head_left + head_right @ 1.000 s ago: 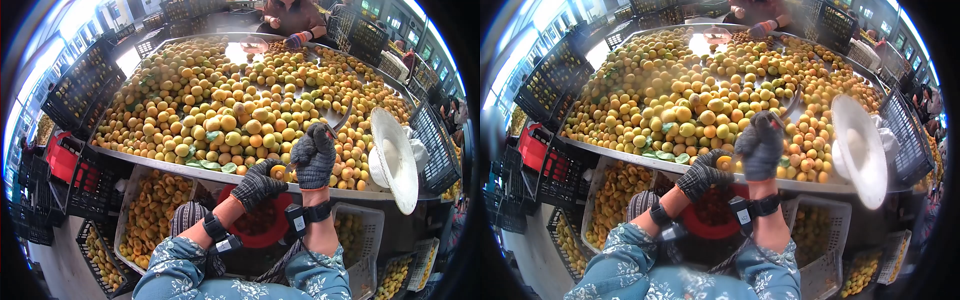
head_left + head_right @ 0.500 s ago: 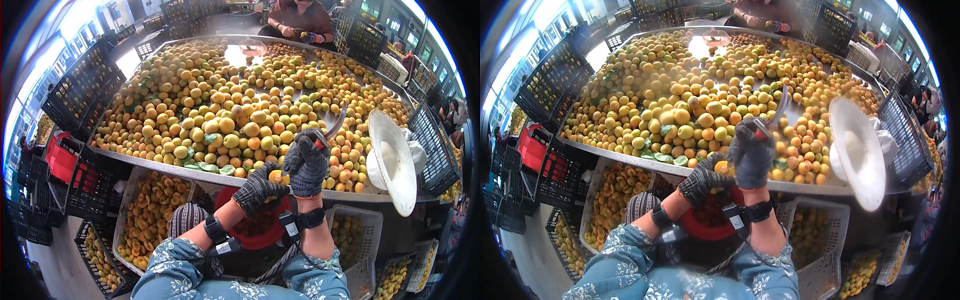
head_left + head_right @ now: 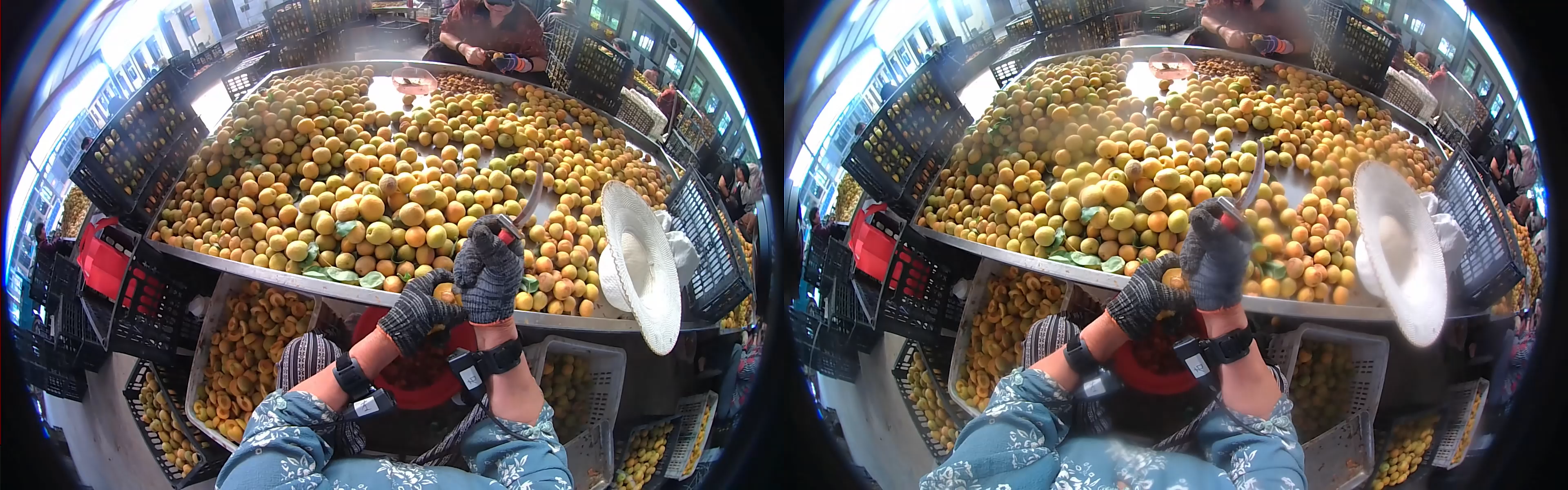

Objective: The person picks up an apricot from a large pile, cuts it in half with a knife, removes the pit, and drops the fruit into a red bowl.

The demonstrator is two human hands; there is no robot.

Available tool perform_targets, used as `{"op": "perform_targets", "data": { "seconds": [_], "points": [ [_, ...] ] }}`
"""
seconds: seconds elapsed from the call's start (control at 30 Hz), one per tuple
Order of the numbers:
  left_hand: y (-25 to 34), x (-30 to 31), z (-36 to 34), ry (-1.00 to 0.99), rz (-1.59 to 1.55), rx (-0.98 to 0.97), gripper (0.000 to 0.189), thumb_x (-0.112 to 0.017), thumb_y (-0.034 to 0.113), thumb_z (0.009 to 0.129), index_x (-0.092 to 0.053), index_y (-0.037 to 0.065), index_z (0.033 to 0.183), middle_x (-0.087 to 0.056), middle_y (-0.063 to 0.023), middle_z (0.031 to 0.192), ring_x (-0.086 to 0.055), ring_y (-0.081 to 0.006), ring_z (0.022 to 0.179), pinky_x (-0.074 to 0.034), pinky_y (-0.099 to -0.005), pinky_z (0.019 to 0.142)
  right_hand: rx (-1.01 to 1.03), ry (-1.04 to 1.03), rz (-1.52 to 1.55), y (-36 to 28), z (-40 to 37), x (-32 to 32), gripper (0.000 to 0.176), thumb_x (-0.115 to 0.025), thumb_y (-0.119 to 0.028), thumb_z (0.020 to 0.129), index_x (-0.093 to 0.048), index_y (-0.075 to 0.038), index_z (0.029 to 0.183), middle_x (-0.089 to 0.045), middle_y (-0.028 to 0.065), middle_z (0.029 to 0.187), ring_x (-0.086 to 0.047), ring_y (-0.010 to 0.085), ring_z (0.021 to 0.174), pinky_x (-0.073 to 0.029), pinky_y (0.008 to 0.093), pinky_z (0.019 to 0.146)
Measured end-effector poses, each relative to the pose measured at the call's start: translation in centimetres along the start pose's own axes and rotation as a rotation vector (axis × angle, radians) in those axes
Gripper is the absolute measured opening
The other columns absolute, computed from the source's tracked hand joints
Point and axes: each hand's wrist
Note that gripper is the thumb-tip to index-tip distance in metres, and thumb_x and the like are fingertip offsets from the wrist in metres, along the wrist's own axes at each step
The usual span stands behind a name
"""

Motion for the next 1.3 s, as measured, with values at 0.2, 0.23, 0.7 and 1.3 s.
{"op": "perform_targets", "data": {
  "seconds": [0.2, 0.23, 0.7, 1.3],
  "points": [
    [-0.6, 0.0, 0.2, 0.032, 0.056, -0.109, 0.039, -0.074, 0.006, 0.069, -0.057, 0.003, 0.104, -0.061, -0.003, 0.091, -0.056, -0.0106, 0.084, -0.049, -0.0266, 0.073, -0.034, -0.005, -0.082, 0.3, -0.7, -0.7, 0.018, -0.071, -0.019, 0.081, -0.059, -0.006, 0.085, -0.052, -0.0035, 0.062, -0.044, 0.0041, 0.045, -0.033, 0.0178, 0.04],
    [-0.4, 0.2, 0.0, 0.011, 0.086, -0.086, 0.04, -0.073, 0.005, 0.069, -0.057, 0.003, 0.105, -0.061, -0.0025, 0.092, -0.056, -0.0104, 0.085, -0.049, -0.0262, 0.074, -0.043, -0.036, -0.066, 0.3, -0.8, -0.7, 0.015, -0.072, -0.015, 0.08, -0.061, -0.006, 0.086, -0.053, -0.0048, 0.066, -0.046, 0.0026, 0.051, -0.034, 0.0162, 0.044],
    [0.1, 0.0, -0.6, 0.127, 0.564, -0.363, 0.022, -0.061, 0.005, 0.071, -0.051, 0.003, 0.09, -0.052, -0.0138, 0.075, -0.055, -0.0235, 0.071, -0.047, -0.0334, 0.065, -0.249, 0.087, 0.18, 1.3, -0.3, 0.8, 0.018, -0.066, -0.024, 0.085, -0.055, -0.01, 0.084, -0.037, -0.005, 0.05, -0.034, 0.0084, 0.036, -0.029, 0.0237, 0.034],
    [0.3, 1.8, 0.2, -0.036, 0.352, -0.405, 0.054, -0.085, 0.019, 0.058, -0.059, 0.005, 0.104, -0.063, -0.0039, 0.089, -0.06, -0.0148, 0.084, -0.051, -0.0295, 0.075, -0.317, -0.026, 0.578, 1.4, 0.7, 3.8, 0.023, -0.058, -0.032, 0.091, -0.057, -0.009, 0.089, -0.034, -0.007, 0.056, -0.031, 0.0066, 0.042, -0.028, 0.0234, 0.039]
  ]
}}
Point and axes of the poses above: each hand's wrist, its own z-axis towards the middle knuckle, its own x-axis out of the back of the hand, y = z × x
